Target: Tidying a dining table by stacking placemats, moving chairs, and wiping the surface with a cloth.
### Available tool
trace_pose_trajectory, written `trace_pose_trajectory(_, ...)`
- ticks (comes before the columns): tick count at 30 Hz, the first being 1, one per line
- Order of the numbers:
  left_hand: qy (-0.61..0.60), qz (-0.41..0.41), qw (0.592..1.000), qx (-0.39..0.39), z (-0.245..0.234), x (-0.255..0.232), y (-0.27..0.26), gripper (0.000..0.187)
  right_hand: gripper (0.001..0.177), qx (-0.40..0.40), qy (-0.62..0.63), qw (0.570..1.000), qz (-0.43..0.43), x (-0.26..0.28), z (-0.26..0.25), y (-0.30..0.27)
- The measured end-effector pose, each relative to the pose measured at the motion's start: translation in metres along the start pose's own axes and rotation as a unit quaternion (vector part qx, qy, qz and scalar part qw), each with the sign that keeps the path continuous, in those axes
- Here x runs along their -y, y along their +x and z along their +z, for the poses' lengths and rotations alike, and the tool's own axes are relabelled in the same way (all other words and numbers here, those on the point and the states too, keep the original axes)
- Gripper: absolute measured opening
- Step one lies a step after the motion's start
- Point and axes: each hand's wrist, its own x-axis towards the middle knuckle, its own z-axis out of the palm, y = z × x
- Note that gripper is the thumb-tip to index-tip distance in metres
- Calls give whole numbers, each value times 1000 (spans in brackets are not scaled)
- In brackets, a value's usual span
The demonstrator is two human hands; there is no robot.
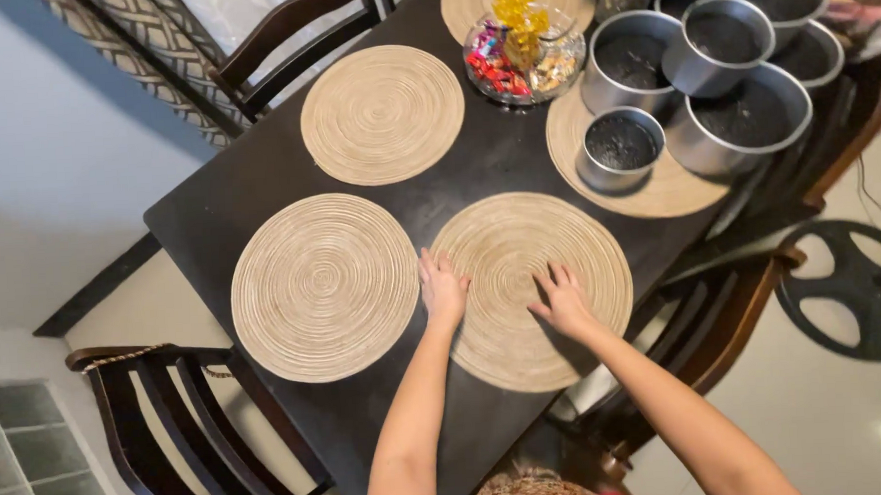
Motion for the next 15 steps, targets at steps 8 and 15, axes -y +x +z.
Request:
trace_pose_trajectory(8, 14, -130, 991, -5, -23, -31, 12, 95, 64, 26, -39, 998, -41, 2, -39, 13)
trace_pose_trajectory(15, -72, -98, 986, -111, -9, -16, 2, 29, 60, 0, -1, 997, -79, -20, -17, 32)
